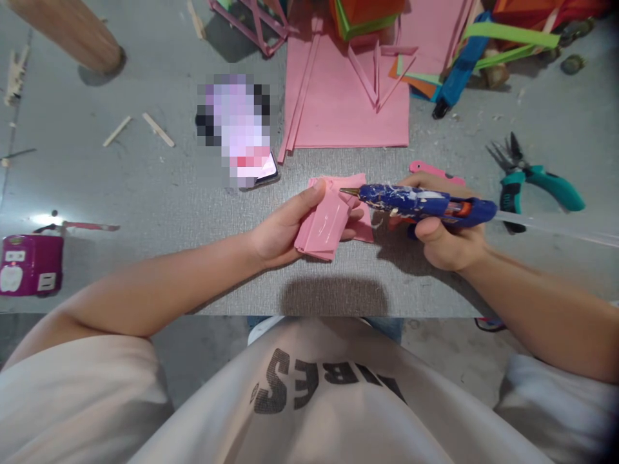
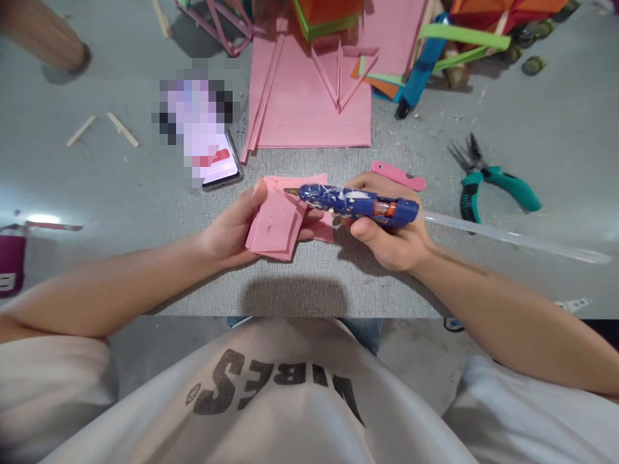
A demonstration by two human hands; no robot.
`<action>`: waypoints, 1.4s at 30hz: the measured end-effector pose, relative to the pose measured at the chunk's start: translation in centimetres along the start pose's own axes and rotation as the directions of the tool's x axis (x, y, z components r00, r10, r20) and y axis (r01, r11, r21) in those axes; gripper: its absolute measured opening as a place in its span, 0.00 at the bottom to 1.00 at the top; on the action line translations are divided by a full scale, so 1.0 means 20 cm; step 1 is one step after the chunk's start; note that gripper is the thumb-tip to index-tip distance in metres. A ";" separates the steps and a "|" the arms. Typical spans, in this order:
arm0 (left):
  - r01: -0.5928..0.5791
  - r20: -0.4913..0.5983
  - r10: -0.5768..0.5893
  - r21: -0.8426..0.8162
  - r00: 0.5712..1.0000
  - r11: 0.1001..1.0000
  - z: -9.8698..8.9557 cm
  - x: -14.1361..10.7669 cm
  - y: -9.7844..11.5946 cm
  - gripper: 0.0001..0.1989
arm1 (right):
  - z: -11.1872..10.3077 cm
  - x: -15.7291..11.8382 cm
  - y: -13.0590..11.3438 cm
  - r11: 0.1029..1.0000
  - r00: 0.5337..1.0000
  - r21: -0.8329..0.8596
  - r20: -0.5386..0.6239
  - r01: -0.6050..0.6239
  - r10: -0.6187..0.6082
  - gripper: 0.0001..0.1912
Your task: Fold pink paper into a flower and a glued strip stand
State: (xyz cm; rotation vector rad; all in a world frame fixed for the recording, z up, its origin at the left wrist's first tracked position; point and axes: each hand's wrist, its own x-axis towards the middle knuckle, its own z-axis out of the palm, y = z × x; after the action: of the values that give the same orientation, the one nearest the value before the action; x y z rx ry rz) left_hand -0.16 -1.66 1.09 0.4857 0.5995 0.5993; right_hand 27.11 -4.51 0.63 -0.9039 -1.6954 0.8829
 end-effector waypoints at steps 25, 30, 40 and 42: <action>-0.024 0.027 0.024 -0.017 0.999 1.000 -0.01 -0.01 0.03 0.33 | -0.06 0.00 -0.04 0.963 1.000 -0.271 -0.027 0.002 -0.009 0.24; -0.014 0.003 0.014 -0.052 1.000 0.999 -0.01 -0.01 0.03 0.35 | -0.07 0.00 -0.05 0.960 0.998 -0.275 -0.017 -0.061 0.059 0.24; -0.038 -0.003 0.038 -0.065 0.999 0.997 -0.03 -0.01 0.04 0.35 | -0.13 0.02 -0.03 0.997 0.953 -0.077 0.303 0.007 0.017 0.20; -0.037 -0.014 0.036 -0.061 0.999 0.997 -0.02 -0.01 0.04 0.37 | -0.12 0.01 -0.05 0.998 0.910 -0.063 0.414 0.009 0.018 0.22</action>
State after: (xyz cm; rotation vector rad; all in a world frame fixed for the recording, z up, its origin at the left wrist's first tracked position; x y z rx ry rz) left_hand -0.88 -1.13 1.37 0.4367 0.5839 0.6543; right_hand 29.17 -4.46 2.22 -0.7990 -2.0956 1.0865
